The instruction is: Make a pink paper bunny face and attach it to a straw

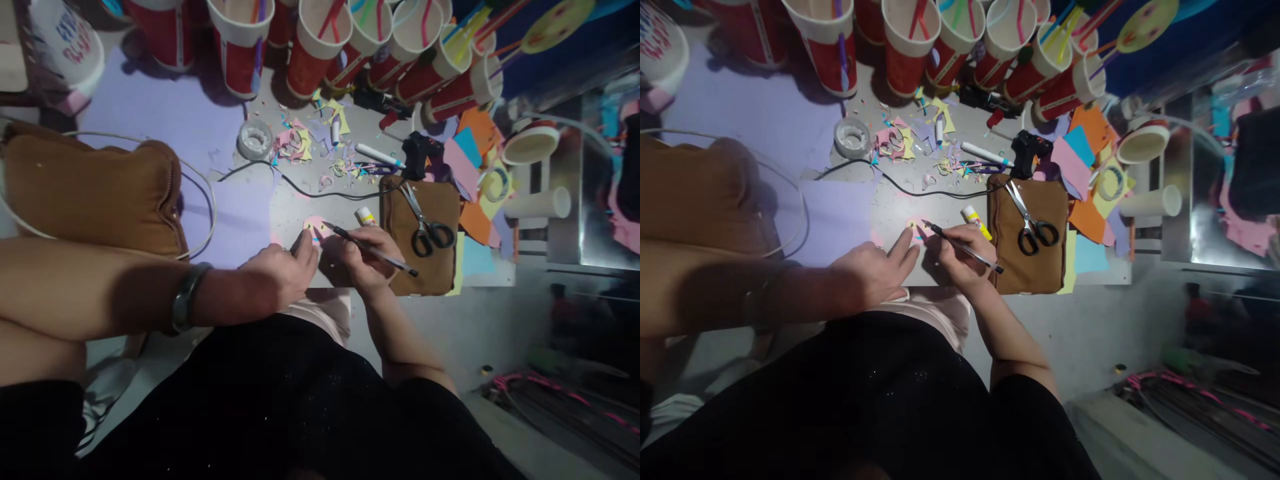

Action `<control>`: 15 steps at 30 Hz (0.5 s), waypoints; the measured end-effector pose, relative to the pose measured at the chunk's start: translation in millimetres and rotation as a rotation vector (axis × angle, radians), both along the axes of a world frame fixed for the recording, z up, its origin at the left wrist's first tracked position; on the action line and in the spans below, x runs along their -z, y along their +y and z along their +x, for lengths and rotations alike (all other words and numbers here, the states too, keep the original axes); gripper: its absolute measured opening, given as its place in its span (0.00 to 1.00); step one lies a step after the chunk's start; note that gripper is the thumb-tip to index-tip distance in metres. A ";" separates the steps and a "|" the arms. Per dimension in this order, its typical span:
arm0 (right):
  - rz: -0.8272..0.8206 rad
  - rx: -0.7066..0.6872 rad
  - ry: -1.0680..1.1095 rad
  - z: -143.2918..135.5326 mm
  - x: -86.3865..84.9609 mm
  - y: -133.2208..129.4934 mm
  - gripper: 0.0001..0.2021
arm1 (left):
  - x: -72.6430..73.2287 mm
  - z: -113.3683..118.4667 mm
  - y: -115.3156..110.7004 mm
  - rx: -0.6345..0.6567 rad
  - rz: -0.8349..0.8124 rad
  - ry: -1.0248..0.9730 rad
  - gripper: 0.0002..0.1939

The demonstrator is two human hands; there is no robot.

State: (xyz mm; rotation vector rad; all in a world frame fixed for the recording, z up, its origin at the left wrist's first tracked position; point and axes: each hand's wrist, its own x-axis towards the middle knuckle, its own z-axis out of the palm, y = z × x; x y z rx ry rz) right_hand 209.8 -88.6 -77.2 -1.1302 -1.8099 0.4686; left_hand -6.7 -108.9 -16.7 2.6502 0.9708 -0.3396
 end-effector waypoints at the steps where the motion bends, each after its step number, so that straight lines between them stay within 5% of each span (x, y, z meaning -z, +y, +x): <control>1: 0.012 0.027 0.004 -0.5 2.0 1.6 0.06 | 0.4 0.5 -0.8 -0.005 0.010 -0.003 0.34; 7: -0.085 -0.007 0.128 2.3 15.6 1.5 0.08 | 8.9 0.2 -6.0 0.000 0.092 -0.042 0.31; 11: -0.160 -0.084 0.073 -0.5 4.4 1.3 0.07 | 13.2 -0.6 -8.0 -0.024 0.114 -0.059 0.31; 15: -0.061 -0.055 -0.057 -2.8 -5.7 1.8 0.06 | 17.7 1.7 -11.1 -0.034 0.098 -0.103 0.31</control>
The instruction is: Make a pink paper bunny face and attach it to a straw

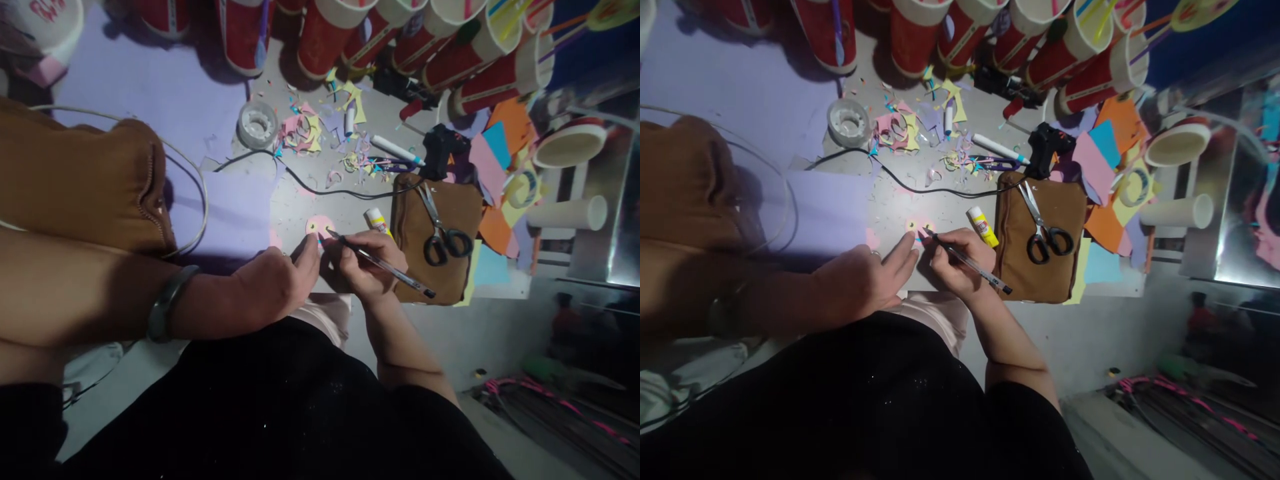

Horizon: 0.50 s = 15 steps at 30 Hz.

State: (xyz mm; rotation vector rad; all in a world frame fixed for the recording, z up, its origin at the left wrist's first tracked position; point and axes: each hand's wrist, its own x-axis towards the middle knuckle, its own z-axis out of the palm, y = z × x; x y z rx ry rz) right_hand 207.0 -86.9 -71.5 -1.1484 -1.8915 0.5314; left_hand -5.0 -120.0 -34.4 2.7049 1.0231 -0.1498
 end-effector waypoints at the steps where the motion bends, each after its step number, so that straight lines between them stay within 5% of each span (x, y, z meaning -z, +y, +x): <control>1: 0.010 0.000 -0.011 0.9 0.4 -0.4 0.06 | 1.2 0.6 -0.9 0.001 -0.009 -0.008 0.32; 9: -0.010 -0.193 0.055 2.1 10.8 -2.4 0.10 | -0.5 0.7 -0.6 0.031 -0.088 0.007 0.32; 15: -0.004 -0.174 -0.016 -4.2 4.5 -0.8 0.06 | -0.6 0.8 -0.5 0.032 -0.071 0.020 0.33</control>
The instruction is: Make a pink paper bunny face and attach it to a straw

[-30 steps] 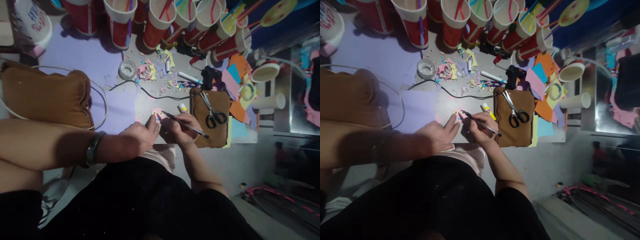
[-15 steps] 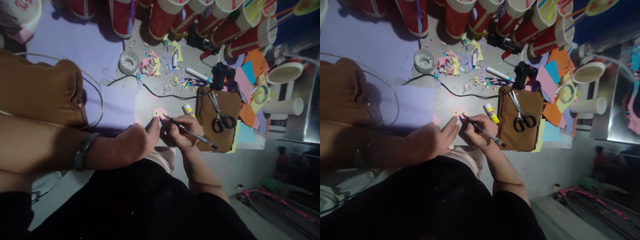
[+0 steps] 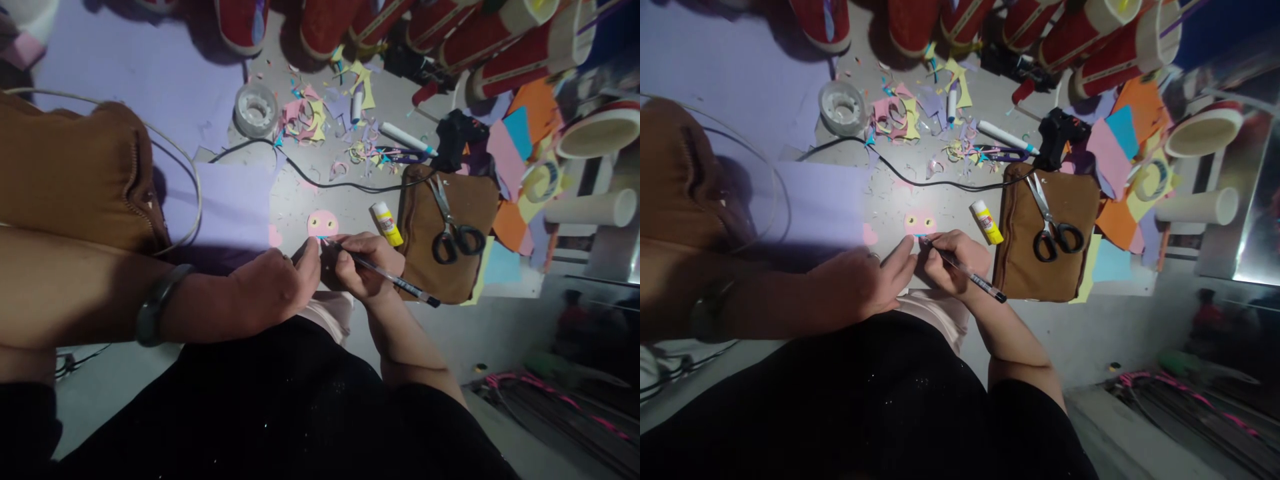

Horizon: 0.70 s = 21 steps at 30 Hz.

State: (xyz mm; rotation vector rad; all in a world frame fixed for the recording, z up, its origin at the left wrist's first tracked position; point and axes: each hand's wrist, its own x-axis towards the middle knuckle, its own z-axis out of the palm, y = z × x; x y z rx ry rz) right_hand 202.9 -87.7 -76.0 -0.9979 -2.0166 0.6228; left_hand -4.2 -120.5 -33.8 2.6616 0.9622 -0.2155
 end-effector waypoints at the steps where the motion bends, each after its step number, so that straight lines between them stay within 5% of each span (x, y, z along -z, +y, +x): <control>1: -0.001 0.010 -0.015 0.1 -0.2 -0.1 0.06 | 0.6 0.1 -0.3 0.000 -0.001 0.004 0.33; 21: 0.077 0.045 -0.073 0.7 4.7 0.1 0.08 | -0.5 1.0 -0.1 0.023 0.045 0.018 0.32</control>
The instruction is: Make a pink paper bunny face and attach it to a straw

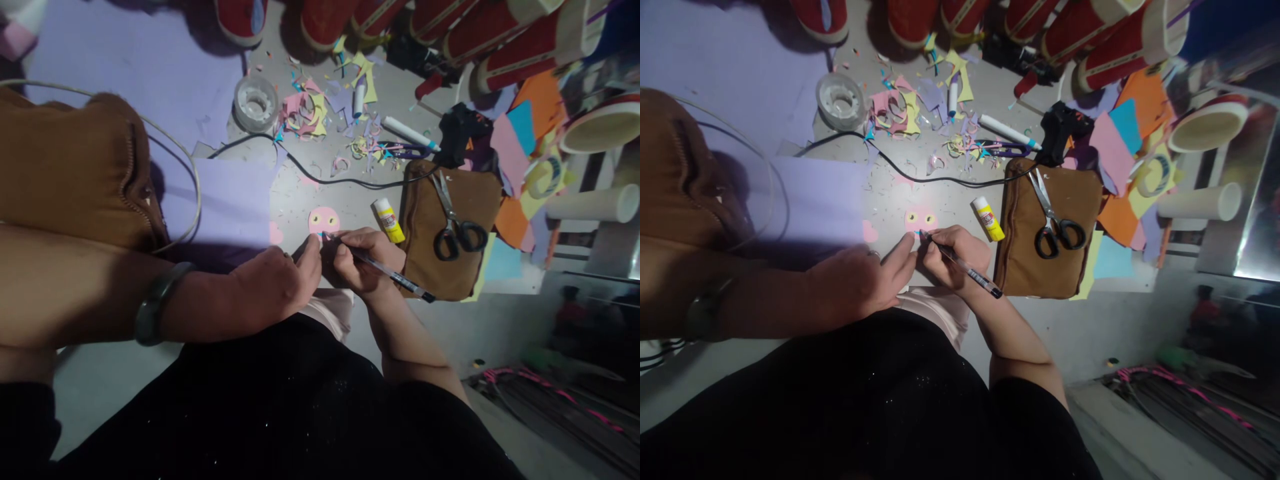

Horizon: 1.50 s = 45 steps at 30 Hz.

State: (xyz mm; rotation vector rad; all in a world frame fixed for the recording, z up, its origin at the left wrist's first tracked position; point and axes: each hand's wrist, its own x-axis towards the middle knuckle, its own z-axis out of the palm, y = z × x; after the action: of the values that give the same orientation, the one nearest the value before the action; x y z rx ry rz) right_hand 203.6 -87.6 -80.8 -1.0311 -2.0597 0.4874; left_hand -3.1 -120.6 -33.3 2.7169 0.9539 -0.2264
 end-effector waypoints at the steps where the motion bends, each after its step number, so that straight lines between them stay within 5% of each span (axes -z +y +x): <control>1: 0.008 0.003 -0.001 -0.1 0.1 0.0 0.07 | 0.3 0.2 -0.2 0.008 0.011 0.007 0.31; 21: 0.056 0.001 -0.049 -0.5 -1.9 1.1 0.07 | 12.6 -1.2 -8.2 -0.033 0.106 -0.086 0.31; 33: 0.027 0.000 -0.073 -0.6 -5.9 -1.0 0.07 | -1.1 -2.5 -2.6 0.038 0.120 0.007 0.29; 45: 0.050 0.010 -0.119 -0.9 -6.9 -1.5 0.05 | 16.2 0.0 -11.5 -0.046 0.137 -0.069 0.32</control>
State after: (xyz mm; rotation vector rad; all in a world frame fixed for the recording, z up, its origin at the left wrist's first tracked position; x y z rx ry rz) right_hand 202.7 -89.1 -73.8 -1.0628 -2.1596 0.3757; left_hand -3.1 -132.1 -49.6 2.8011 1.0473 -0.0604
